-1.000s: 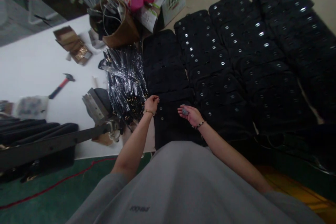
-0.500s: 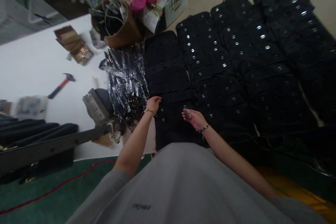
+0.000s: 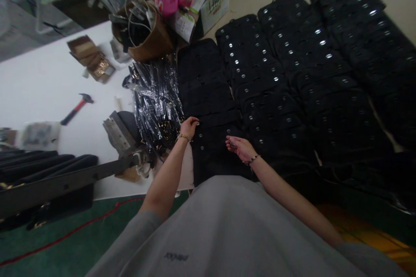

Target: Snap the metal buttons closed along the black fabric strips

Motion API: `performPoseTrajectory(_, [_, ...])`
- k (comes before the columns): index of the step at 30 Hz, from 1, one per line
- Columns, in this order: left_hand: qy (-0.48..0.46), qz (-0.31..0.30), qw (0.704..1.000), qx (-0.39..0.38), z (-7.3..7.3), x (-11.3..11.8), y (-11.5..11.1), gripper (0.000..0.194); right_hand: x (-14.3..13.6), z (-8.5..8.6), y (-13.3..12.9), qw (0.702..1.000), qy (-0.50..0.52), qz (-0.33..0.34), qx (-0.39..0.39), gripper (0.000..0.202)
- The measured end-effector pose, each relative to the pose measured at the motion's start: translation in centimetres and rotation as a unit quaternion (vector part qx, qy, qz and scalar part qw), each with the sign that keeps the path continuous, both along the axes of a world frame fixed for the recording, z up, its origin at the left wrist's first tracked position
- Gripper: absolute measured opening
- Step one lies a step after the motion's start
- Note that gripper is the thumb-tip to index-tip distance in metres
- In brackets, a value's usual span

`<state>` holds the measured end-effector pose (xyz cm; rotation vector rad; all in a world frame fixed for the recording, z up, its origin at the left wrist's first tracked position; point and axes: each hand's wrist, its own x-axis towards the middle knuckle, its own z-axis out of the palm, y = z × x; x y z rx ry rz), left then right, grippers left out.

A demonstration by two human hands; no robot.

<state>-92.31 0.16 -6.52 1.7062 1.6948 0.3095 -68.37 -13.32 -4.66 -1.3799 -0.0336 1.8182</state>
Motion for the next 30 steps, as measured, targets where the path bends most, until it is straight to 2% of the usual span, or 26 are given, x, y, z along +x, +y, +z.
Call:
performPoseTrajectory(6, [0.035,-0.009,0.999,0.015,0.0,0.8,-0.1,0.019,-0.2,-0.6,-0.4,1.000,0.021,-0.003,0.012,0.008])
performPoseTrajectory(11, [0.096,-0.014,0.989,0.114,1.7,2.3,-1.6,0.021,-0.3,-0.5,-0.2,0.999,0.039,0.000,0.018,0.009])
performPoseTrajectory(13, [0.074,-0.058,0.985,0.141,2.6,3.9,-3.0,0.024,-0.4,-0.6,0.1,1.000,0.029,-0.008,0.010,0.008])
performPoseTrajectory(17, [-0.009,-0.227,0.969,0.100,3.7,8.1,-5.5,0.025,-0.5,-0.9,1.3,0.998,0.018,-0.057,0.013,0.008])
performPoseTrajectory(19, [-0.013,-0.245,0.966,0.083,3.7,9.9,-5.9,0.022,-0.3,-1.1,1.9,0.996,0.014,-0.081,0.022,0.008])
performPoseTrajectory(22, [-0.003,-0.230,0.970,0.074,3.6,11.4,-5.4,0.018,0.1,-1.4,2.5,0.995,0.010,-0.100,0.025,0.010])
performPoseTrajectory(25, [-0.011,-0.204,0.977,0.057,3.5,11.9,-4.2,0.016,0.8,-1.4,3.1,0.993,0.011,-0.112,0.025,0.010])
performPoseTrajectory(30, [-0.025,-0.059,0.998,0.004,2.4,12.4,-1.8,0.017,1.8,-1.4,5.1,0.993,-0.029,-0.107,0.041,0.011])
